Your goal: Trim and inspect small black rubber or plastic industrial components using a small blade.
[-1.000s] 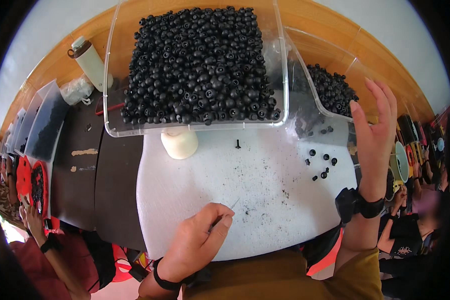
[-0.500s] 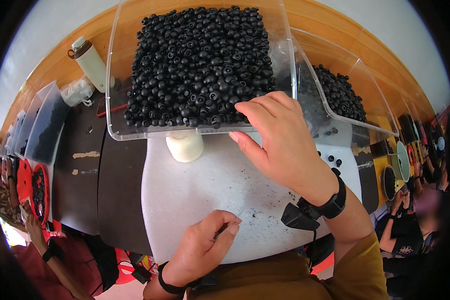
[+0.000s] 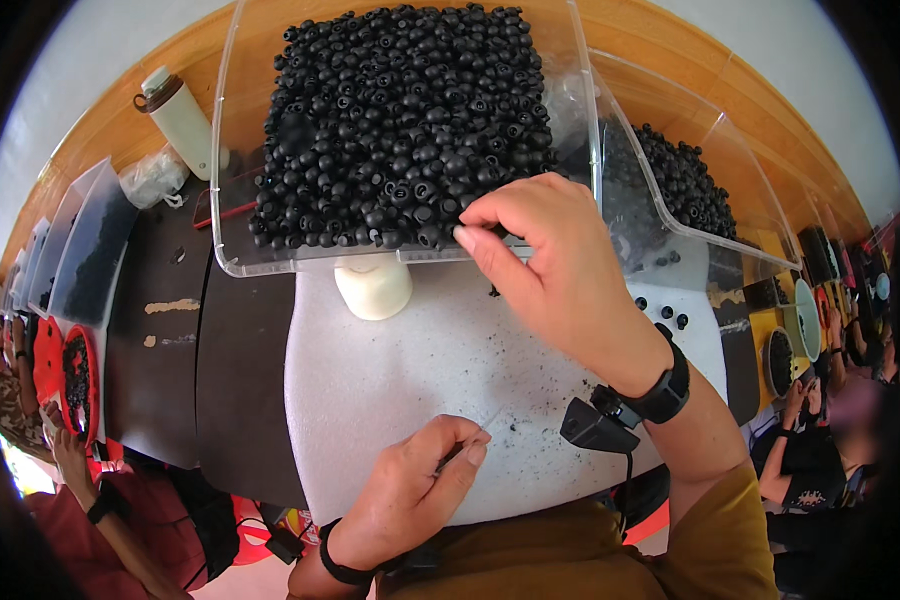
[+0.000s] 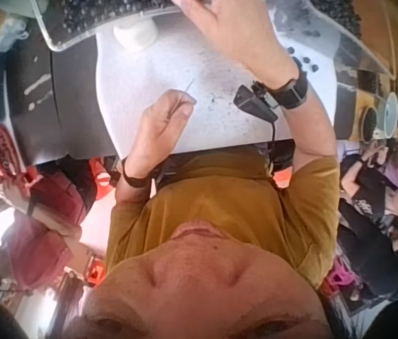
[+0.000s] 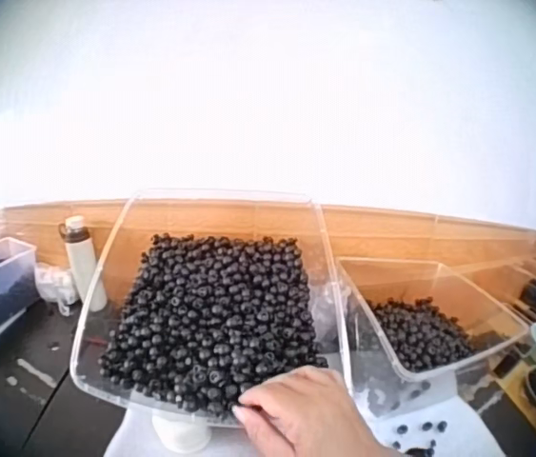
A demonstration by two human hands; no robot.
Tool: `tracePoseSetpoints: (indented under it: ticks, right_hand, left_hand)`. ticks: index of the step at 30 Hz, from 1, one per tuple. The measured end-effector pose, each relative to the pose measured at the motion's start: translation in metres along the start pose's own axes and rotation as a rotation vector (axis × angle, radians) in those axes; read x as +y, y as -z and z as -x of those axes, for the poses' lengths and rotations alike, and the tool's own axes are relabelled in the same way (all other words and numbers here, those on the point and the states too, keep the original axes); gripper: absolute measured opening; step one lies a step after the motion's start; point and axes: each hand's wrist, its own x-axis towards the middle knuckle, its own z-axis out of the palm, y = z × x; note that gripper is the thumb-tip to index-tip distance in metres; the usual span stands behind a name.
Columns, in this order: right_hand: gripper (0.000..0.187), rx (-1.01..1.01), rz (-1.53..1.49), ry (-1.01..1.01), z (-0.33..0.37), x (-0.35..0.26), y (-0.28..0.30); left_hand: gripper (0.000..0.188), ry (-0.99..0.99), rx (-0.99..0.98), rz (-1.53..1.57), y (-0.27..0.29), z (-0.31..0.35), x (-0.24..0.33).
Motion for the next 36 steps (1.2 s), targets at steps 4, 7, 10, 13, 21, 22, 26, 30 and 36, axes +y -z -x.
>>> tracePoseSetpoints:
  ticks: [4,7,10,13,21,22,26,30,36]
  right_hand:
    - [0.007,-0.025,-0.016,-0.080,-0.005,0.001,0.001]
    - [0.007,0.024,0.030,-0.091,-0.003,-0.004,0.008]
    - [0.013,0.153,-0.370,-0.286,0.011,-0.026,0.019]
    - [0.021,0.007,-0.783,-0.435,0.036,-0.047,0.037]
    - [0.027,-0.116,-1.457,-0.719,0.096,-0.067,0.043]
    - [0.027,-0.105,-1.502,-0.741,0.099,-0.069,0.042]
    - [0.027,-0.141,-1.505,-0.698,0.111,-0.071,0.032]
    - [0.027,-0.128,-1.559,-0.764,0.117,-0.074,0.033]
    - [0.027,-0.060,-1.539,-0.722,0.119,-0.076,0.032]
  left_hand:
    - [0.010,-0.021,0.012,-0.015,-0.004,0.000,-0.001]
    - [0.010,-0.011,0.004,-0.006,-0.004,0.000,0.001]
    - [0.011,0.011,0.019,0.027,0.000,0.004,0.002]
    - [0.012,-0.030,0.086,0.086,0.001,0.007,0.005]
    - [0.016,-0.256,0.101,0.265,-0.008,0.003,0.011]
    - [0.015,-0.298,0.114,0.254,-0.011,0.003,0.011]
    - [0.012,-0.352,0.162,0.301,-0.018,0.003,0.006]
    - [0.012,-0.380,0.145,0.222,-0.020,0.006,0.005]
    - [0.018,-0.426,0.180,0.112,-0.023,0.009,-0.001]
